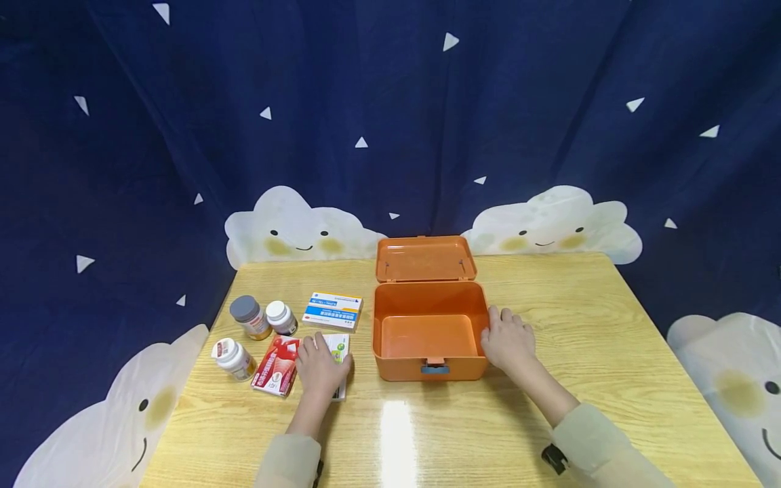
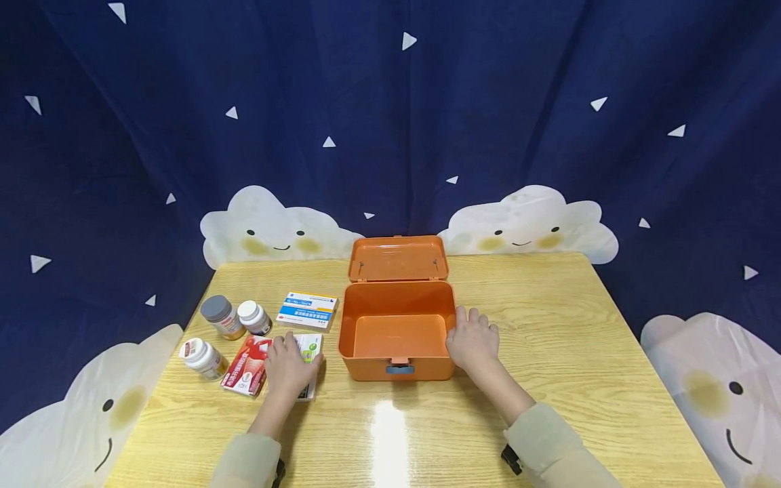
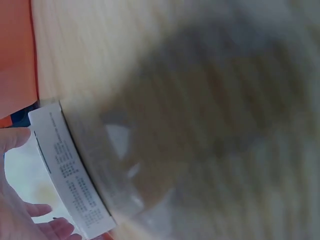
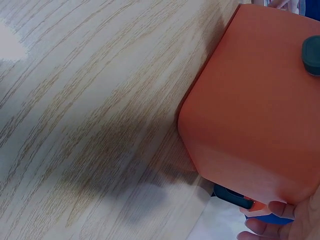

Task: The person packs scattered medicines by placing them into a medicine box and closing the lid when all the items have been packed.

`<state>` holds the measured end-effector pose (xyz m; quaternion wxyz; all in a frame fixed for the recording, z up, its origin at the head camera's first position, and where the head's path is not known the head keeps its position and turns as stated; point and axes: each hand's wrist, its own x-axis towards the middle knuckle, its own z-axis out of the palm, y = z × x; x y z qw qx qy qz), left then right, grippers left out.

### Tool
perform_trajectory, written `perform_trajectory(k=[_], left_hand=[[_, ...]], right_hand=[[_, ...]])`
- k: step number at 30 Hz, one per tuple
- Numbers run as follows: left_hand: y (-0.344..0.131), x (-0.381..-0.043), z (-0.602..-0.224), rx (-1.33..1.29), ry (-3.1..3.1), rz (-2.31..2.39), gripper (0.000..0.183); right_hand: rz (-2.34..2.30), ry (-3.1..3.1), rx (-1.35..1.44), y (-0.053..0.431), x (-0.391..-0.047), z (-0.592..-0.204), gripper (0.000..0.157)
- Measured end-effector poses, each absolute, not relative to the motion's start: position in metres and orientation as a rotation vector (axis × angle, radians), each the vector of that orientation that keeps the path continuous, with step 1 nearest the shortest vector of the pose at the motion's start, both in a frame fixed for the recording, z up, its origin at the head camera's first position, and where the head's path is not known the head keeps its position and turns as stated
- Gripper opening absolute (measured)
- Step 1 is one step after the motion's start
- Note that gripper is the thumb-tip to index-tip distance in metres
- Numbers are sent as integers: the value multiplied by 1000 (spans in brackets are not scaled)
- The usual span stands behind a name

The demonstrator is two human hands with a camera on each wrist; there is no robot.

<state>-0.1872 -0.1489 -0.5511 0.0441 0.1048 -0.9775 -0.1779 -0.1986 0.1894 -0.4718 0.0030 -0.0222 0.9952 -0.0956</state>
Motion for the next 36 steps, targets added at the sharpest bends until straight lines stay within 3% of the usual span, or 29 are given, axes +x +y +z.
perform_trajectory(k=[14, 36], left_hand=[[-148, -178, -561, 453, -3091, -592, 100], [-145, -175, -561, 461, -3093, -575, 99]], right_hand=[[-315, 3127, -67, 189, -199, -472, 36], [-323, 3134, -67, 189, -198, -475, 39]])
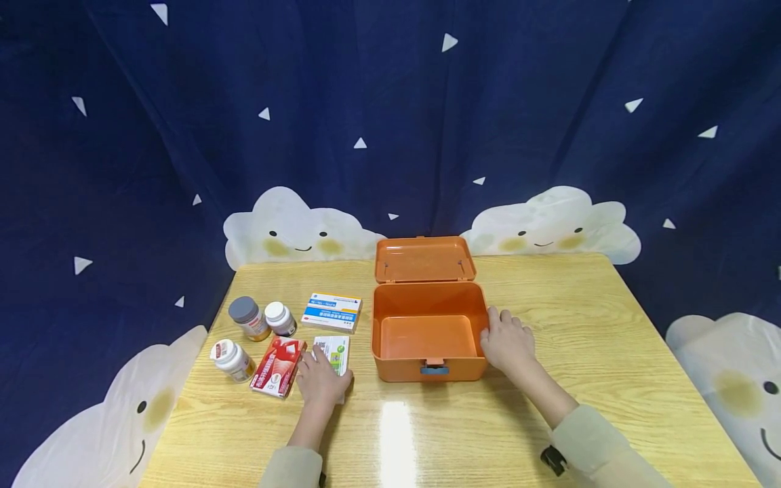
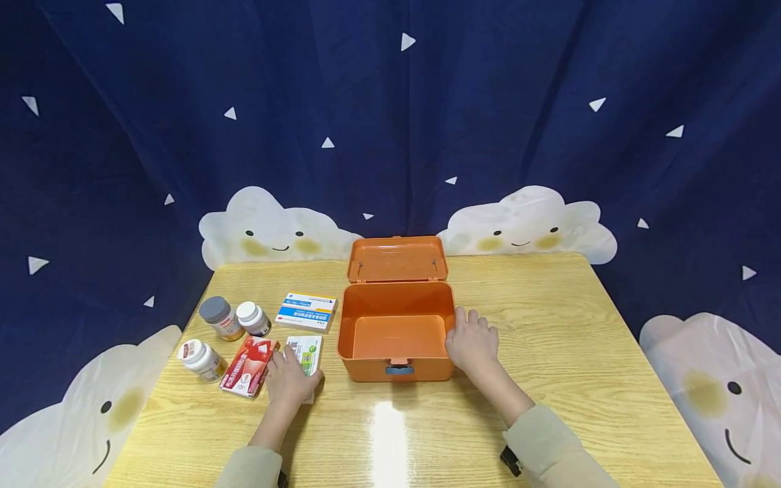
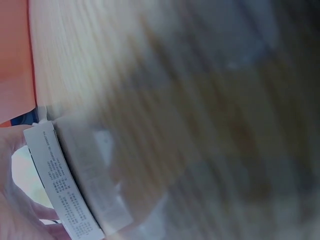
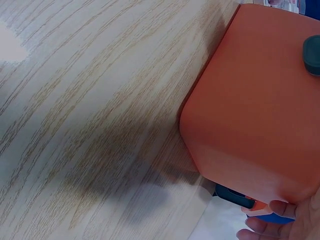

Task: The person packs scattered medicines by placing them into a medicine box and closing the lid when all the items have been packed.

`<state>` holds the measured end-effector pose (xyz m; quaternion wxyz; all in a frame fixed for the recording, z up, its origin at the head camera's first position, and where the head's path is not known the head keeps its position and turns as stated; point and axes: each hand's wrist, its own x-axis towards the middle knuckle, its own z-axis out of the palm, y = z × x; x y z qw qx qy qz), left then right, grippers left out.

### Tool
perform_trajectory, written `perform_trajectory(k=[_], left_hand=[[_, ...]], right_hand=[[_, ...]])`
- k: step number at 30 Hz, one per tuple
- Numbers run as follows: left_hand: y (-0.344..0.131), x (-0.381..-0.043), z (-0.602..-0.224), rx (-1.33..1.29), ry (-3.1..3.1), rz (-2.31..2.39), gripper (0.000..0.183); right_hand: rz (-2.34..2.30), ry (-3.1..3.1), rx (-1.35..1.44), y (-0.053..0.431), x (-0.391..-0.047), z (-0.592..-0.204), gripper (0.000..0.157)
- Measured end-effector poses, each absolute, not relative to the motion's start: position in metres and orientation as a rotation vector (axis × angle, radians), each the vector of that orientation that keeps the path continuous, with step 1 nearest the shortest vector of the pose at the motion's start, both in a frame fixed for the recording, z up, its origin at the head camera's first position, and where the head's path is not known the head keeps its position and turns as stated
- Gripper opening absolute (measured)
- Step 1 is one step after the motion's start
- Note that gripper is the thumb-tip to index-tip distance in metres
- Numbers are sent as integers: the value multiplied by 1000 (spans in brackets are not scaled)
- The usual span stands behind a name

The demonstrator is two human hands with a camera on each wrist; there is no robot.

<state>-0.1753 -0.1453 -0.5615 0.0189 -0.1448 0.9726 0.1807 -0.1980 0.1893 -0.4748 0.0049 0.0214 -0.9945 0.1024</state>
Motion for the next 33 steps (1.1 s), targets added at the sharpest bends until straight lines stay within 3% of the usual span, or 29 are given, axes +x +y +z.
perform_trajectory(k=[21, 33], left_hand=[[-143, -184, -528, -425, 3152, 797, 98], [-136, -201, -494, -210, 3349, 852, 94]], right_hand=[[323, -3112, 54, 189, -198, -475, 40], [323, -3103, 56, 188, -197, -472, 40]])
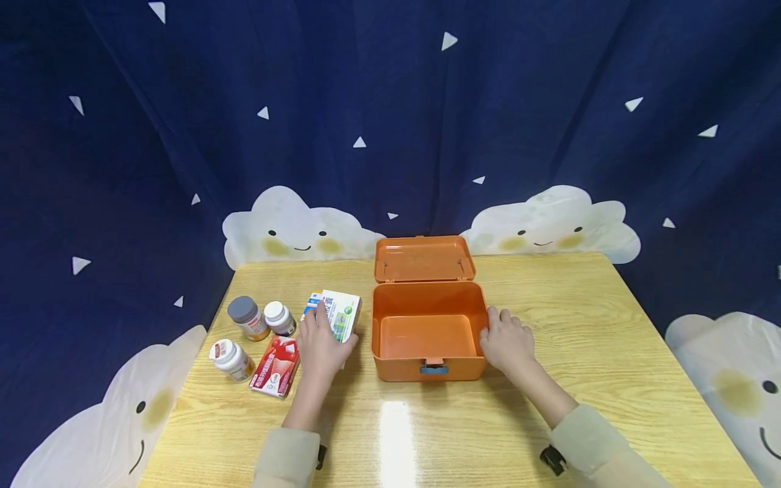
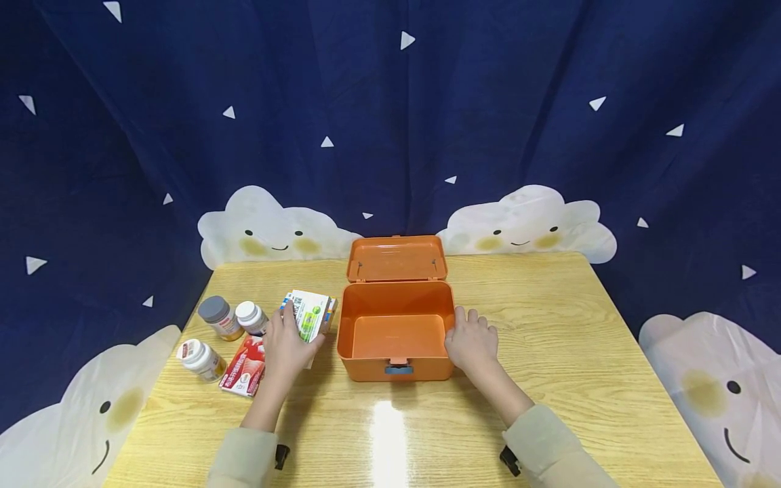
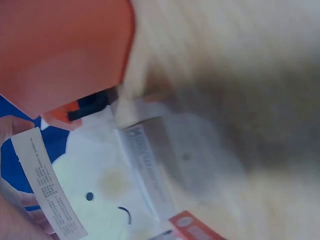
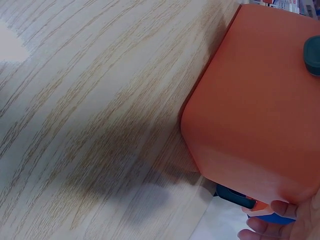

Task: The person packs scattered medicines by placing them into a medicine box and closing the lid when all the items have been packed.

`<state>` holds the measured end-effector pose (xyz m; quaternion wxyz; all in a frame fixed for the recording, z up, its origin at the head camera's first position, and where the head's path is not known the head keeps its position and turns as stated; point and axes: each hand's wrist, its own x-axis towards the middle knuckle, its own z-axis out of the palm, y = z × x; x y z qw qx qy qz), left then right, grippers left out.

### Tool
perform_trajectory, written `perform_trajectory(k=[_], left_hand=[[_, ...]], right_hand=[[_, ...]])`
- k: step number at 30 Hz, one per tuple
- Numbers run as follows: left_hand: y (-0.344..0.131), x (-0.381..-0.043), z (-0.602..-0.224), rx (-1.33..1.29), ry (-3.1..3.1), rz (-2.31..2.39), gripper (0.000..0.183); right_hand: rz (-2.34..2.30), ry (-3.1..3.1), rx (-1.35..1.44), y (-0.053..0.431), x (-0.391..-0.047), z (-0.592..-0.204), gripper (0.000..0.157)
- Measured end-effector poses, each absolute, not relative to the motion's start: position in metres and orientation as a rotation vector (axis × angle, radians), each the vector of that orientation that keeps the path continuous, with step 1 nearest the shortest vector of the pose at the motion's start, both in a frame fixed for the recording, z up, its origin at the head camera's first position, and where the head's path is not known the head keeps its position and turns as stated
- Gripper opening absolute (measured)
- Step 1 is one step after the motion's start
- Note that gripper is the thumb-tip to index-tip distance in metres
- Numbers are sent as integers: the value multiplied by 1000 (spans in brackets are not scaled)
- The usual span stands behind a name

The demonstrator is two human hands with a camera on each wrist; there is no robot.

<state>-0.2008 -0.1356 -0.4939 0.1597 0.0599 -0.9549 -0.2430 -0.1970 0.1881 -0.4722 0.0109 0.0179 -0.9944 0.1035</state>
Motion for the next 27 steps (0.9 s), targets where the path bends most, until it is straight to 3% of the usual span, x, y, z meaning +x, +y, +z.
perform_trajectory(k=[27], left_hand=[[-89, -234, -437, -451, -2863, -505, 91]], right_hand=[[329, -3100, 62, 189, -198, -475, 37]])
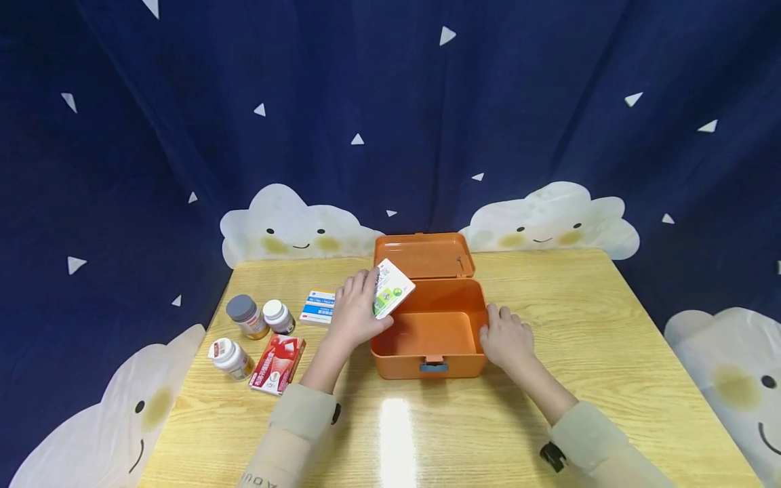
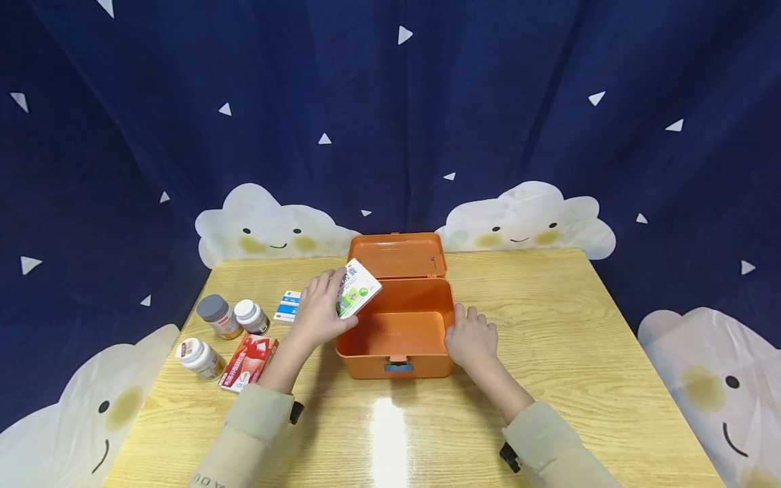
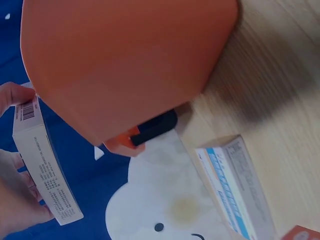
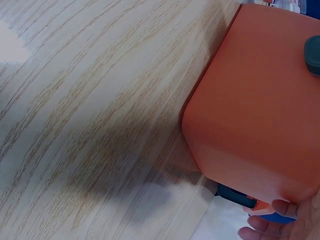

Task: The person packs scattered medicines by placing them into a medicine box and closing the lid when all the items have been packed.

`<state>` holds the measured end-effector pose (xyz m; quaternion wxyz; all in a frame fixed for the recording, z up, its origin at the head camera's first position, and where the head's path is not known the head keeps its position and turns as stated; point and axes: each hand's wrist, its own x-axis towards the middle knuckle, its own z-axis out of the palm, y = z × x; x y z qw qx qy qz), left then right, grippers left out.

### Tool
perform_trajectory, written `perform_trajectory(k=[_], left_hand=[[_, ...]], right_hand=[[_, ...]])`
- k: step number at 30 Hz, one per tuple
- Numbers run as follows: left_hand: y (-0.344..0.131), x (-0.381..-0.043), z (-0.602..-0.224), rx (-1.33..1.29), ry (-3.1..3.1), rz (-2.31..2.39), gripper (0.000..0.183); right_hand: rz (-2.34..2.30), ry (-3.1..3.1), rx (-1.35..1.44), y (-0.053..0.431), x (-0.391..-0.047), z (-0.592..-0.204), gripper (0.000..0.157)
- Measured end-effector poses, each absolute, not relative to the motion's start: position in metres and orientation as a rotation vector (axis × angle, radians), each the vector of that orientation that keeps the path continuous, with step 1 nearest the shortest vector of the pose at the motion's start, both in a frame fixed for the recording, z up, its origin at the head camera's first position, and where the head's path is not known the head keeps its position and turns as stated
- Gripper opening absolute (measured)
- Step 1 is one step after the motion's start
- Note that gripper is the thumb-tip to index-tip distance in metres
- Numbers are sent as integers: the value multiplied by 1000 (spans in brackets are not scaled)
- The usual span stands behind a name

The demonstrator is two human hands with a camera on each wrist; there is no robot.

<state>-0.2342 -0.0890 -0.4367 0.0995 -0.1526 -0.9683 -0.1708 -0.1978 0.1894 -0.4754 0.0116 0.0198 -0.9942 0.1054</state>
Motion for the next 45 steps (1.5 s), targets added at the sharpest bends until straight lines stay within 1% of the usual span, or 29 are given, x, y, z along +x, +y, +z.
perform_trajectory(k=[9, 17, 24, 45], left_hand=[[-69, -244, -430, -702, -2889, -371, 92], [-52, -253, -423, -885, -2936, -267, 91], [-37, -257, -422, -1034, -2985, -191, 91], [2, -272, -430, -1241, -3162, 177, 89]], right_hand=[[348, -3082, 61, 190, -199, -478, 35], [335, -3085, 68, 191, -198, -477, 38], [336, -3070, 71, 190, -198, -478, 35], [355, -3054, 52, 189, -199, -479, 34]])
